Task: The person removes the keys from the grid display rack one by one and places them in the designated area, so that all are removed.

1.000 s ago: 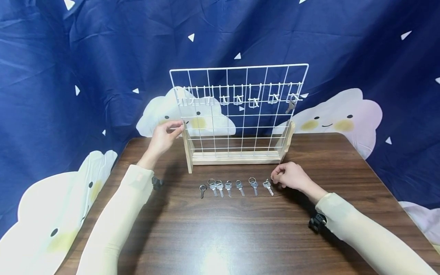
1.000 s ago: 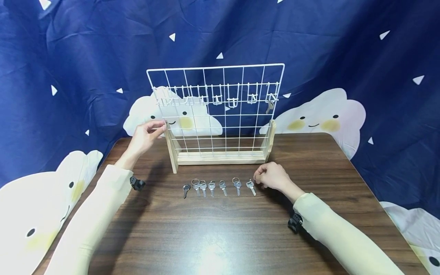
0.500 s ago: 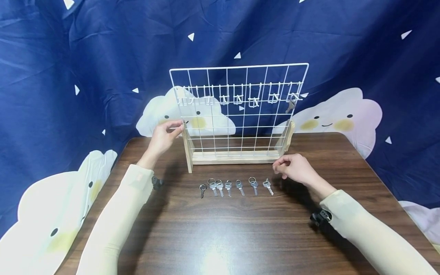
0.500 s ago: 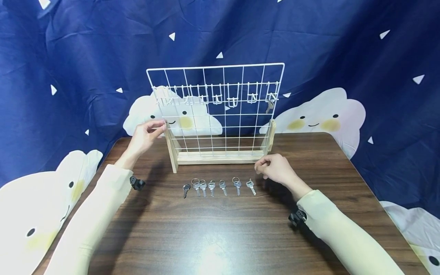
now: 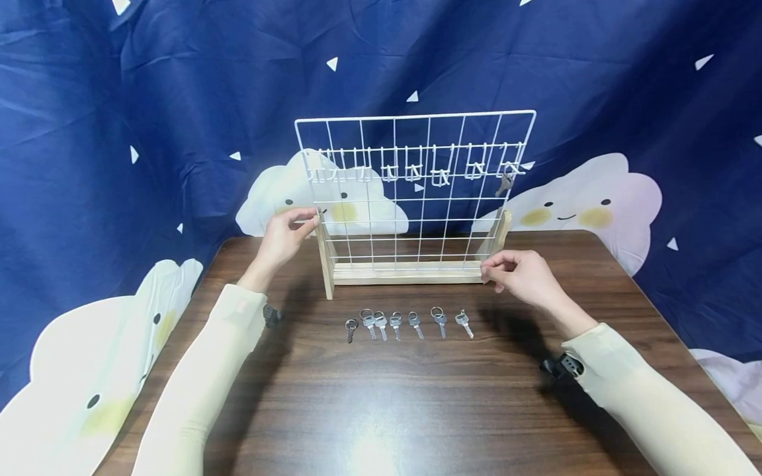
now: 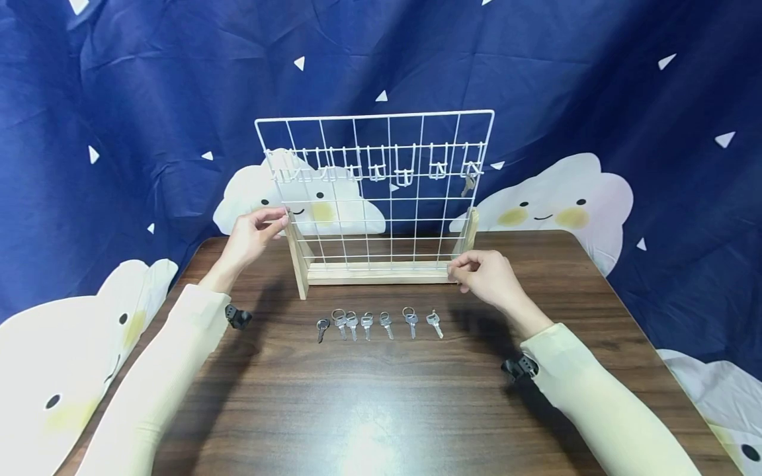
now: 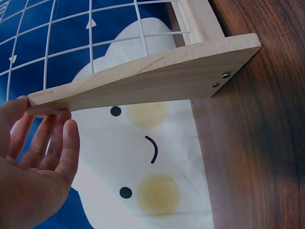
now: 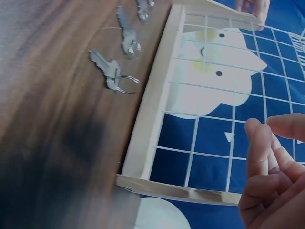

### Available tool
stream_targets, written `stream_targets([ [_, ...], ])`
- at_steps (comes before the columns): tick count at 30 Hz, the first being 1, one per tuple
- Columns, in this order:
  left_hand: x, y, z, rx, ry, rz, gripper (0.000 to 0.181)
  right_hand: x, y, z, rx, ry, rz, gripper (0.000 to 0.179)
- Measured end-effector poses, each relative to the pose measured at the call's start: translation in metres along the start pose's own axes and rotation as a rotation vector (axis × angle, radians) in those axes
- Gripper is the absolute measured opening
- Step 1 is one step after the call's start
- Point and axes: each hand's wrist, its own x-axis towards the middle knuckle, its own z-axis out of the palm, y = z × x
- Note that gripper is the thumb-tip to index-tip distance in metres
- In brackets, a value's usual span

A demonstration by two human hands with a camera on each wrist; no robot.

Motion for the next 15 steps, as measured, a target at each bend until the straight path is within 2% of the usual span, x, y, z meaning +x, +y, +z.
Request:
stream_targets([
  [7, 0.001, -0.002, 0.001, 0.002, 0.009, -0.008, 0.038, 0.001, -0.009, -0.011, 0.036, 0.114, -0.015, 0.015],
  [15, 0.0, -0.001, 0.001, -0.006, 0.006, -0.009, 0.039, 0.004, -0.019, -0.026, 0.119, 0.225, -0.044, 0.025],
])
